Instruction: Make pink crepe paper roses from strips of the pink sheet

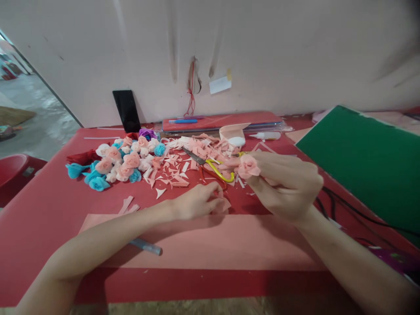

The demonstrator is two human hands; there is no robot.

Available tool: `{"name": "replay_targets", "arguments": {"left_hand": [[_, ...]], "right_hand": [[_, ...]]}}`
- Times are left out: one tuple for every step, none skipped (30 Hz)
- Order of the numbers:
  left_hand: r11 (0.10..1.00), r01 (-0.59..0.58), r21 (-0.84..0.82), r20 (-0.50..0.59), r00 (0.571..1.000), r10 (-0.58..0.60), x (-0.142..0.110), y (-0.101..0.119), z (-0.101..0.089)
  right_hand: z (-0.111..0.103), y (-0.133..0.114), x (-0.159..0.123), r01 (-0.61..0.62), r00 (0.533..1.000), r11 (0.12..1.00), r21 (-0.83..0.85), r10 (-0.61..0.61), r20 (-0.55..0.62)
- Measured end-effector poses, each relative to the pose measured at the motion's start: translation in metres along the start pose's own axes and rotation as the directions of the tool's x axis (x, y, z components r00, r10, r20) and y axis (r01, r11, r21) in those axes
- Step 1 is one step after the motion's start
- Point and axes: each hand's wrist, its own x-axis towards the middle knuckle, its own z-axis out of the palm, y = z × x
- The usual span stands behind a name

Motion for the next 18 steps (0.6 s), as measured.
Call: {"name": "replay_targets", "arguments": {"left_hand": [[1.000, 0.008, 0.013, -0.017, 1.000, -0.007, 0.000, 0.000, 0.000], [0.999, 0.017, 0.030, -0.034, 0.999, -0.016, 0.000, -0.001, 0.000], [0.999, 0.027, 0.047, -0.046, 0.999, -0.025, 0.000, -0.001, 0.000], [0.998, 0.036, 0.060, -0.050, 0.998, -0.033, 0.000, -0.001, 0.000], [0.997, 0.042, 0.069, -0.045, 0.998, -0.039, 0.000, -0.001, 0.000], [0.997, 0.043, 0.071, -0.035, 0.999, -0.041, 0.000, -0.001, 0.000], [0.997, 0.040, 0.067, -0.022, 0.999, -0.038, -0.001, 0.000, 0.000], [0.998, 0.034, 0.061, -0.010, 0.999, -0.034, -0.001, 0.000, 0.001], [0.998, 0.027, 0.052, 0.001, 1.000, -0.027, -0.002, 0.000, 0.001], [0.999, 0.019, 0.044, 0.009, 1.000, -0.019, -0.002, 0.000, 0.002], [0.999, 0.010, 0.035, 0.014, 1.000, -0.011, -0.002, 0.000, 0.003], [1.000, 0.001, 0.029, 0.013, 1.000, -0.002, -0.002, 0.000, 0.004], [1.000, -0.007, 0.023, 0.007, 1.000, 0.007, -0.002, 0.000, 0.004], [1.000, -0.016, 0.018, -0.006, 1.000, 0.016, -0.002, 0.000, 0.003], [1.000, -0.027, 0.014, -0.026, 0.999, 0.027, -0.002, 0.000, 0.002], [0.999, -0.039, 0.010, -0.056, 0.998, 0.039, -0.002, 0.001, -0.002], [0.999, -0.054, 0.007, -0.095, 0.994, 0.054, -0.003, 0.003, -0.007], [0.998, -0.070, 0.005, -0.139, 0.988, 0.070, -0.005, 0.006, -0.013]], "right_hand": [[0.000, 0.000, 0.000, -0.002, 1.000, 1.000, -0.010, 0.002, 0.004], [0.000, 0.000, 0.000, -0.005, 1.000, 1.000, -0.019, 0.005, 0.010], [0.000, 0.000, 0.001, -0.008, 1.000, 1.000, -0.024, 0.008, 0.015], [0.000, 0.000, 0.001, -0.004, 1.000, 1.000, -0.023, 0.005, 0.016], [0.000, 0.000, 0.002, 0.001, 1.000, 1.000, -0.015, -0.001, 0.013], [0.000, 0.000, 0.002, 0.003, 1.000, 1.000, -0.005, -0.003, 0.010], [0.000, 0.000, 0.002, 0.003, 1.000, 1.000, 0.003, -0.003, 0.007], [0.000, 0.000, 0.002, 0.008, 1.000, 1.000, 0.009, -0.008, -0.001], [0.000, 0.000, 0.002, 0.010, 1.000, 1.000, 0.007, -0.010, -0.002], [0.000, 0.000, 0.002, 0.011, 1.000, 1.000, 0.001, -0.011, -0.002], [0.000, 0.000, 0.001, 0.013, 1.000, 1.000, -0.006, -0.013, -0.003], [0.000, 0.001, 0.001, 0.017, 1.000, 1.000, -0.013, -0.017, -0.001], [0.000, 0.001, 0.001, 0.018, 1.000, 1.000, -0.021, -0.018, 0.001], [0.000, 0.002, 0.001, 0.017, 1.000, 1.000, -0.025, -0.017, 0.006], [0.000, 0.002, 0.001, 0.017, 1.000, 1.000, -0.019, -0.017, 0.006], [0.000, 0.002, 0.001, 0.017, 1.000, 1.000, -0.005, -0.017, 0.005], [0.000, 0.002, 0.000, 0.014, 1.000, 1.000, 0.013, -0.014, 0.004], [0.000, 0.001, 0.000, 0.005, 1.000, 0.999, 0.032, -0.005, 0.001]]}}
